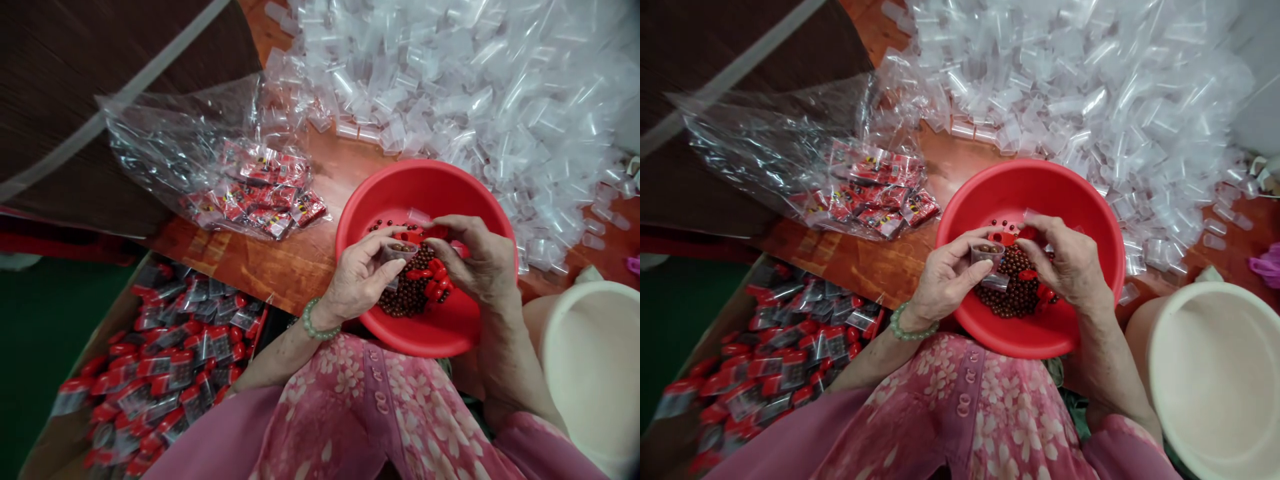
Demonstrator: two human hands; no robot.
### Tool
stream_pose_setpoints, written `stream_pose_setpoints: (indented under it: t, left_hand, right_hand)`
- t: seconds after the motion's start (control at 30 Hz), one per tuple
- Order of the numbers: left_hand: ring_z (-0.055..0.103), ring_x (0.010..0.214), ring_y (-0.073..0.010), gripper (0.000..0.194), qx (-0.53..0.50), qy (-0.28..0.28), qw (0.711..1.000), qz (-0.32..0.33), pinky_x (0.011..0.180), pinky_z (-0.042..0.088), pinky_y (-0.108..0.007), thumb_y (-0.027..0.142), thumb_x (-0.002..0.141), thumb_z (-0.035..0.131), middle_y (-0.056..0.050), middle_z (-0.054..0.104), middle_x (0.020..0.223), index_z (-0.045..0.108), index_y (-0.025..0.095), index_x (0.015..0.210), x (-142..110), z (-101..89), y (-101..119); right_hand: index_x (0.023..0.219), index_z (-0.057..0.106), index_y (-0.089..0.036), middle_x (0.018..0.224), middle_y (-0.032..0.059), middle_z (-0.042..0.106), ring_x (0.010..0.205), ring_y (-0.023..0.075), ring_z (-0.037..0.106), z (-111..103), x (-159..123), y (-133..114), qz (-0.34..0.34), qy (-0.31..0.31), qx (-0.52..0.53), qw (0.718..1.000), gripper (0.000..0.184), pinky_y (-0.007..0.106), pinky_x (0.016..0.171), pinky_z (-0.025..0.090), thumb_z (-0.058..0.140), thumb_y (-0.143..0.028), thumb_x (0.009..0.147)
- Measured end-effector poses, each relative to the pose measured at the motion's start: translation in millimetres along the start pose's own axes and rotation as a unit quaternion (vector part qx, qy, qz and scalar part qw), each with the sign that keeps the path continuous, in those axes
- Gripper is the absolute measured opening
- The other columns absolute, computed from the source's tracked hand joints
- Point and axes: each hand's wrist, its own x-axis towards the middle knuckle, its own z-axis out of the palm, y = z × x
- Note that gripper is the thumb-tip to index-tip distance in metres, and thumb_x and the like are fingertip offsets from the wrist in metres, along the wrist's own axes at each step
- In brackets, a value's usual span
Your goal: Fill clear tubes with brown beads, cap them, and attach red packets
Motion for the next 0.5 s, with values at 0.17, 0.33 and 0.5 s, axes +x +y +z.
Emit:
stream_pose_setpoints:
  t: [0.17, 0.33, 0.5]
  left_hand:
    - [0.072, 0.119, -0.0234, 0.024, -0.031, -0.035, 0.999, -0.013, 0.101, 0.060, -0.036, 0.029, 0.095, 0.067, -0.018, 0.063, 0.146, 0.071, 0.016, 0.115, -2.4, -0.4, 3.8]
    - [0.072, 0.117, -0.0248, 0.024, -0.002, -0.035, 0.998, -0.046, 0.102, 0.060, -0.039, 0.031, 0.093, 0.068, -0.018, 0.060, 0.149, 0.071, 0.015, 0.111, -2.8, -0.3, 6.8]
    - [0.073, 0.111, -0.0221, 0.023, -0.017, -0.048, 0.997, -0.049, 0.100, 0.060, -0.036, 0.030, 0.094, 0.065, -0.016, 0.068, 0.138, 0.068, 0.015, 0.111, 0.0, -1.1, 6.5]
  right_hand:
    - [0.129, 0.070, -0.026, 0.120, 0.0066, 0.079, 0.104, 0.0221, 0.078, 2.4, 2.4, -2.6, -0.045, -0.072, 0.029, 0.996, 0.030, 0.036, 0.093, 0.065, 0.060, -0.027, 0.101]
    - [0.136, 0.064, -0.024, 0.125, 0.0125, 0.074, 0.114, 0.0216, 0.074, 11.2, -2.5, -3.5, -0.098, -0.065, -0.015, 0.993, 0.035, 0.035, 0.093, 0.065, 0.057, -0.021, 0.102]
    - [0.144, 0.055, -0.024, 0.120, 0.0131, 0.073, 0.108, 0.0214, 0.073, 17.8, -6.8, -7.7, -0.094, -0.051, -0.068, 0.992, 0.043, 0.034, 0.089, 0.065, 0.050, -0.017, 0.102]
